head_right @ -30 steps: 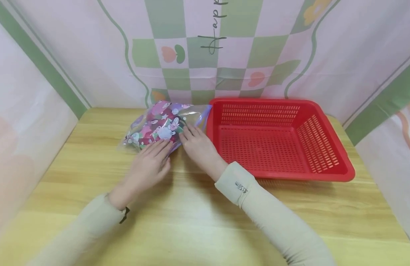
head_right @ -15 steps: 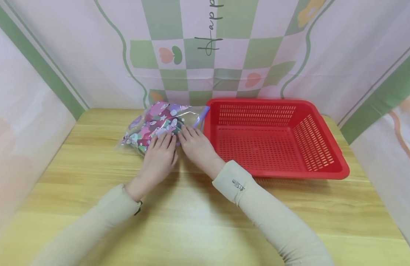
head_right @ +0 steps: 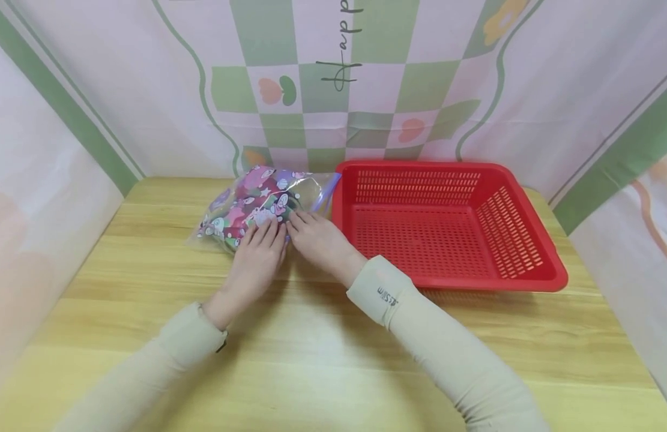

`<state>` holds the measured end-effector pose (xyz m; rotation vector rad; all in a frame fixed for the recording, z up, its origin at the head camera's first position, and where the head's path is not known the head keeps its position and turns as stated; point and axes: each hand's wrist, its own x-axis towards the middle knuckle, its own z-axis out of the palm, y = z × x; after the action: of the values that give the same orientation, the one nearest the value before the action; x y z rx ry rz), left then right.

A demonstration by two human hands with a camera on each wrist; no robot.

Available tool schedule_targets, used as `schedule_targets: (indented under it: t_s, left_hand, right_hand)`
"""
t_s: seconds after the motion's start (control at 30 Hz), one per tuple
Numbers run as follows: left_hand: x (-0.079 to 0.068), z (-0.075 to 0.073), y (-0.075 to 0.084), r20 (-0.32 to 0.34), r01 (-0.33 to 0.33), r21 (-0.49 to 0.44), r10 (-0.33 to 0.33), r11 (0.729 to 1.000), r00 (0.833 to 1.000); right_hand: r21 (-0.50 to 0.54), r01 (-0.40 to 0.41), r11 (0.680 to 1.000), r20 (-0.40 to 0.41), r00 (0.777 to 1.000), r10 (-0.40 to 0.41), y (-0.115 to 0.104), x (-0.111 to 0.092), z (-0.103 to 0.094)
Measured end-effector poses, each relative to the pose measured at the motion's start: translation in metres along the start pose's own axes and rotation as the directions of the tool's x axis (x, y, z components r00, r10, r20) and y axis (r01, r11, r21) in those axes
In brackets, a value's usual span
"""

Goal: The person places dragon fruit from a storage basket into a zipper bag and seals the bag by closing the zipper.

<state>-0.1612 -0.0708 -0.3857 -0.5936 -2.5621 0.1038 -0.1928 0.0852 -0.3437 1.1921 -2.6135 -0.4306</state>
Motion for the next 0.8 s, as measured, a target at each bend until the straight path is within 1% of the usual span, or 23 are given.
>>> schedule_targets:
  t_s: [0.13,0.23,0.47,0.63,0.7,0.8]
  left_hand:
    - [-0.003,0.004,-0.001,-0.024,-0.011,-0.007,0.01,1.0,1.0]
    - [-0.004,0.005,-0.002,-0.032,-0.021,-0.022,0.02,1.0,0.999]
    - [-0.005,0.005,-0.004,-0.026,-0.038,-0.07,0.036,0.997,0.999]
    - [-0.008,0.003,-0.007,-0.018,-0.041,-0.101,0.04,0.994,0.999]
    - [-0.01,0.003,-0.009,-0.031,-0.044,-0.106,0.041,0.993,0.999]
    - [-0.013,0.002,-0.011,-0.071,-0.05,-0.118,0.041,0.992,0.997]
  right_hand:
    - [-0.029,0.013,1.0,0.006,1.0,-0.013,0.002,0.0,-0.001]
    - [-0.045,0.003,0.999,0.007,1.0,-0.003,0.003,0.0,-0.001]
    - [-0.07,-0.035,0.997,-0.056,0.998,0.031,0.01,0.001,0.003]
    - [-0.068,-0.069,0.995,-0.045,0.997,0.066,0.015,0.003,0.005]
    - [-0.06,-0.082,0.995,-0.043,0.996,0.079,0.017,0.004,0.005]
    - [-0.045,-0.106,0.993,-0.056,0.993,0.104,0.019,0.004,0.006]
